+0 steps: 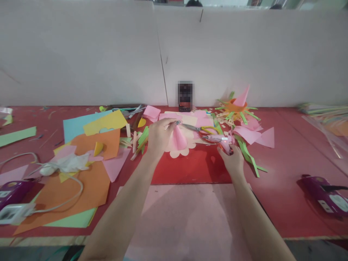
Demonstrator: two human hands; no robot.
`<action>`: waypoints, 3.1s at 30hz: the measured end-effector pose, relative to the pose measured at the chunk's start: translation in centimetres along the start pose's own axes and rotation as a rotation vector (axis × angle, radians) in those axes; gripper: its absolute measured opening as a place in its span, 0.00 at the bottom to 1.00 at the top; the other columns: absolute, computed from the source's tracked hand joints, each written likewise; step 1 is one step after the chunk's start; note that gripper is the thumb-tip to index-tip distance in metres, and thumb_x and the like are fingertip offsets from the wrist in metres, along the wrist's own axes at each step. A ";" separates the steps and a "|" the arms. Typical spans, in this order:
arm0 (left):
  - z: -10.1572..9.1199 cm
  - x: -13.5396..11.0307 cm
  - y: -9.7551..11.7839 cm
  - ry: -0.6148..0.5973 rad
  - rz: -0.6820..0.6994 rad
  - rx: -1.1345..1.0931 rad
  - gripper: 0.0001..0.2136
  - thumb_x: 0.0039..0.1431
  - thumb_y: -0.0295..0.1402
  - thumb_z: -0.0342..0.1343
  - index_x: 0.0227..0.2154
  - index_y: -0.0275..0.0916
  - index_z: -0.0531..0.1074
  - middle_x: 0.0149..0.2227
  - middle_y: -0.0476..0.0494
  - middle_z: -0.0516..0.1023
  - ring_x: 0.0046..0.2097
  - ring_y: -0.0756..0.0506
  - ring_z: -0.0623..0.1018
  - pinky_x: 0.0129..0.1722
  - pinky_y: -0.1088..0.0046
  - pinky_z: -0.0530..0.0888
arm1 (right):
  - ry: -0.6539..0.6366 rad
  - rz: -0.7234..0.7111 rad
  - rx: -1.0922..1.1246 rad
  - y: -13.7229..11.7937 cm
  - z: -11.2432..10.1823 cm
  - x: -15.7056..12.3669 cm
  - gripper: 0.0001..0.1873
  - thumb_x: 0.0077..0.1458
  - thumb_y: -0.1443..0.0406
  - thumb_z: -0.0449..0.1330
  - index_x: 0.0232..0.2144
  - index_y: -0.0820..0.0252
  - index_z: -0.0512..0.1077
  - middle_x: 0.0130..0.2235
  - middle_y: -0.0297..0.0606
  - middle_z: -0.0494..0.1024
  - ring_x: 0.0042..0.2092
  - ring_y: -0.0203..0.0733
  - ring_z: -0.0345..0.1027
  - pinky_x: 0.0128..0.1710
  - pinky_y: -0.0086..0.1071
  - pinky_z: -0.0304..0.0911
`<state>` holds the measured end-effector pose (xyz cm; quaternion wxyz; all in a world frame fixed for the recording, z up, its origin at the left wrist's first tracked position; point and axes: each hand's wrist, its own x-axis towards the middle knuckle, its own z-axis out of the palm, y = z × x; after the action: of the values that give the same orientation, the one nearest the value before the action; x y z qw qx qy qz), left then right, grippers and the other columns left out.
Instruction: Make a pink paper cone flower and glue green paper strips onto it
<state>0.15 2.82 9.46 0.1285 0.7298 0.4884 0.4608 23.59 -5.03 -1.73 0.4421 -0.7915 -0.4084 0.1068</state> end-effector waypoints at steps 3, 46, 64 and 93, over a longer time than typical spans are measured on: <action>-0.4 0.1 -0.4 -0.114 0.025 -0.006 0.05 0.54 0.30 0.56 0.31 0.43 0.77 0.35 0.52 0.80 0.37 0.50 0.78 0.38 0.77 0.73 | 0.000 -0.005 -0.008 0.1 0.1 0.0 0.28 0.41 0.49 0.58 0.38 0.64 0.70 0.32 0.39 0.69 0.31 0.40 0.60 0.35 0.34 0.58; 2.4 -7.8 -4.4 -0.459 -0.326 0.334 0.11 0.50 0.38 0.58 0.23 0.39 0.63 0.27 0.48 0.71 0.28 0.48 0.72 0.24 0.73 0.63 | 0.024 -0.049 -0.063 0.6 0.2 0.1 0.29 0.41 0.47 0.58 0.39 0.62 0.70 0.35 0.40 0.70 0.34 0.42 0.63 0.36 0.34 0.59; 2.6 -8.0 -3.9 -0.455 -0.265 0.402 0.11 0.50 0.39 0.58 0.27 0.38 0.64 0.31 0.43 0.73 0.34 0.42 0.75 0.30 0.68 0.67 | 0.017 -0.036 -0.049 0.5 0.2 0.1 0.28 0.40 0.49 0.60 0.39 0.63 0.70 0.35 0.40 0.70 0.34 0.41 0.62 0.36 0.33 0.59; 2.7 -6.2 -2.7 -0.160 -0.098 0.334 0.29 0.48 0.43 0.60 0.51 0.38 0.57 0.46 0.36 0.70 0.48 0.39 0.71 0.44 0.64 0.69 | 0.004 -0.023 -0.039 0.9 0.4 0.3 0.30 0.40 0.46 0.58 0.39 0.62 0.70 0.36 0.41 0.70 0.33 0.41 0.62 0.36 0.35 0.59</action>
<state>0.08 -0.32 2.85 0.0662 0.7507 0.5812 0.3070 24.04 -4.80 -2.59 0.4283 -0.7955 -0.4186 0.0923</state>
